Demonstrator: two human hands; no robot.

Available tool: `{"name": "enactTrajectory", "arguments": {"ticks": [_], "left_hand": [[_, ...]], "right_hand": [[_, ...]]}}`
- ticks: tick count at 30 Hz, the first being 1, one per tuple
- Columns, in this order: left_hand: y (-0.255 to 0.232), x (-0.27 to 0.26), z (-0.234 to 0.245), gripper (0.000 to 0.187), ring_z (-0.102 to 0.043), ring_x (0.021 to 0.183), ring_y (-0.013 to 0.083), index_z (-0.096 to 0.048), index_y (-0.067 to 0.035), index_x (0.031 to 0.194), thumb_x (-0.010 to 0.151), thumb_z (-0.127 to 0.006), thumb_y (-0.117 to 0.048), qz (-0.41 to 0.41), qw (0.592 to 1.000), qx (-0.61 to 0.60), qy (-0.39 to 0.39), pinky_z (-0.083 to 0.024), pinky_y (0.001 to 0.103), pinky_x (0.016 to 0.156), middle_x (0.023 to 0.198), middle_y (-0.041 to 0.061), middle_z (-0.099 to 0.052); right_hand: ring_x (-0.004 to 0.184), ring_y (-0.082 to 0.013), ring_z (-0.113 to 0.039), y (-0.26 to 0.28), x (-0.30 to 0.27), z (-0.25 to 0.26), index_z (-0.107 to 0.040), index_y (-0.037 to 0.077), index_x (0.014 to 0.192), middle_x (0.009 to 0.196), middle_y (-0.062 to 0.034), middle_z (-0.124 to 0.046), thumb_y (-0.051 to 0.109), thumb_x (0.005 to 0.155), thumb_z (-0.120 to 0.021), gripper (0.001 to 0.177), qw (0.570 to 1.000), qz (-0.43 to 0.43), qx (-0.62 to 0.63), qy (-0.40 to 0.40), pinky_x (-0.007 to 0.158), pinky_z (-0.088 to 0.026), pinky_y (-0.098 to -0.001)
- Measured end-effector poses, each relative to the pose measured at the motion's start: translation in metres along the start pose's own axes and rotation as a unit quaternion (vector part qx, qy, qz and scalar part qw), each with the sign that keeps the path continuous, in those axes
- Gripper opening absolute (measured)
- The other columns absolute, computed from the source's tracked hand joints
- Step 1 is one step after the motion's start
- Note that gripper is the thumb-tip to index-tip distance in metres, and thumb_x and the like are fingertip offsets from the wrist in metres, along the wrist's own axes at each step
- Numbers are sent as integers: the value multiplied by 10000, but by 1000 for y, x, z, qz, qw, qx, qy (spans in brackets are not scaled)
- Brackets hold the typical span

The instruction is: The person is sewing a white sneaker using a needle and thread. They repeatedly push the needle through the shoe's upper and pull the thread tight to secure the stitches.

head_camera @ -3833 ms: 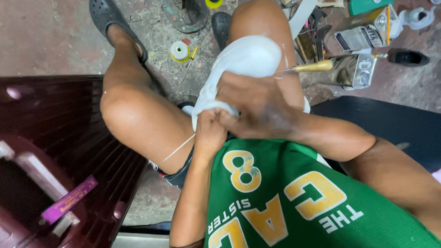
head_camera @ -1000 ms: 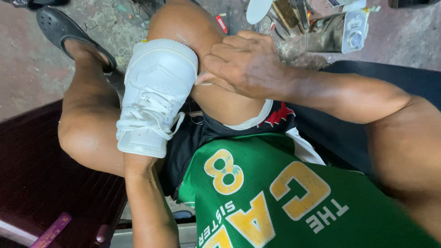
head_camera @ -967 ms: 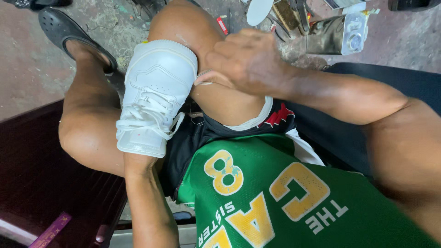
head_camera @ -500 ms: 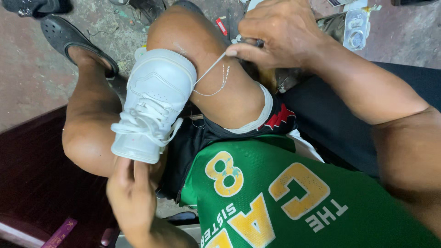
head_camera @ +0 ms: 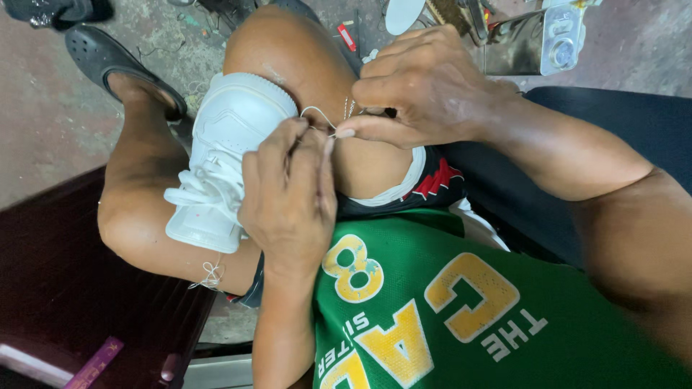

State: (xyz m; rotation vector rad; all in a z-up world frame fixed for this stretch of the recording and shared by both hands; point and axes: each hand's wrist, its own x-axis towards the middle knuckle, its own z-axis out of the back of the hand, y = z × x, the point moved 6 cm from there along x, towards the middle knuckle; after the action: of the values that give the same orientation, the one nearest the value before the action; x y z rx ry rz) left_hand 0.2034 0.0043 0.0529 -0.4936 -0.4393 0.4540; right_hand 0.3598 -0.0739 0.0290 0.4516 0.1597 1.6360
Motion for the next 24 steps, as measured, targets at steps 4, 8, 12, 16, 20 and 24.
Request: {"name": "enactTrajectory", "arguments": {"ticks": [4, 8, 12, 16, 20, 24], "left_hand": [[20, -4, 0, 74, -630, 977, 264, -634, -22, 1076, 1042, -675, 28, 29, 989, -143, 6, -512, 348, 887, 1081, 79, -657], [37, -20, -4, 69, -576, 882, 175, -562, -14, 1129, 1100, -614, 20, 116, 954, -277, -15, -478, 255, 814, 1015, 90, -608], [47, -26, -5, 229, -626, 893, 94, -503, -21, 1304, 1093, -589, -1, 199, 826, -526, -35, -530, 219, 786, 1042, 74, -647], [44, -24, -2, 325, -707, 852, 99, -518, 23, 1419, 1096, -529, 48, 196, 871, -447, 51, -550, 192, 672, 1068, 117, -729], [38, -17, -8, 348, -716, 839, 101, -552, 35, 1465, 1126, -507, 100, 169, 913, -370, 34, -649, 237, 727, 1197, 175, -750], [42, -14, -9, 378, -706, 882, 90, -511, 40, 1489, 1113, -513, 75, 211, 871, -444, -14, -644, 243, 753, 1257, 161, -737]], "right_hand": [[678, -269, -636, 9, 5, -11, -687, 111, 787, 738, -52, -567, 573, 809, -840, 487, 995, 66, 73, -15, 589, -486, -388], [688, -257, -640, 17, 4, -23, -744, 14, 960, 897, -106, -626, 479, 789, -881, 514, 973, 11, 161, -165, 576, -497, -359], [870, -210, -678, 15, -3, -43, -711, 119, 1039, 1038, -64, -640, 200, 974, -805, 141, 974, -32, 204, -89, 749, -540, -320], [750, -194, -652, 0, -18, -42, -718, 119, 1012, 941, -30, -657, 137, 942, -796, 106, 925, -123, 359, 12, 663, -495, -328], [864, -173, -713, 1, -16, -31, -688, 100, 1059, 973, -11, -667, 62, 917, -734, 154, 927, -146, 345, -4, 753, -545, -321], [853, -246, -676, 18, -7, -28, -697, 80, 1072, 1036, -102, -634, 202, 862, -833, 278, 970, -68, 218, -83, 689, -523, -337]]}}
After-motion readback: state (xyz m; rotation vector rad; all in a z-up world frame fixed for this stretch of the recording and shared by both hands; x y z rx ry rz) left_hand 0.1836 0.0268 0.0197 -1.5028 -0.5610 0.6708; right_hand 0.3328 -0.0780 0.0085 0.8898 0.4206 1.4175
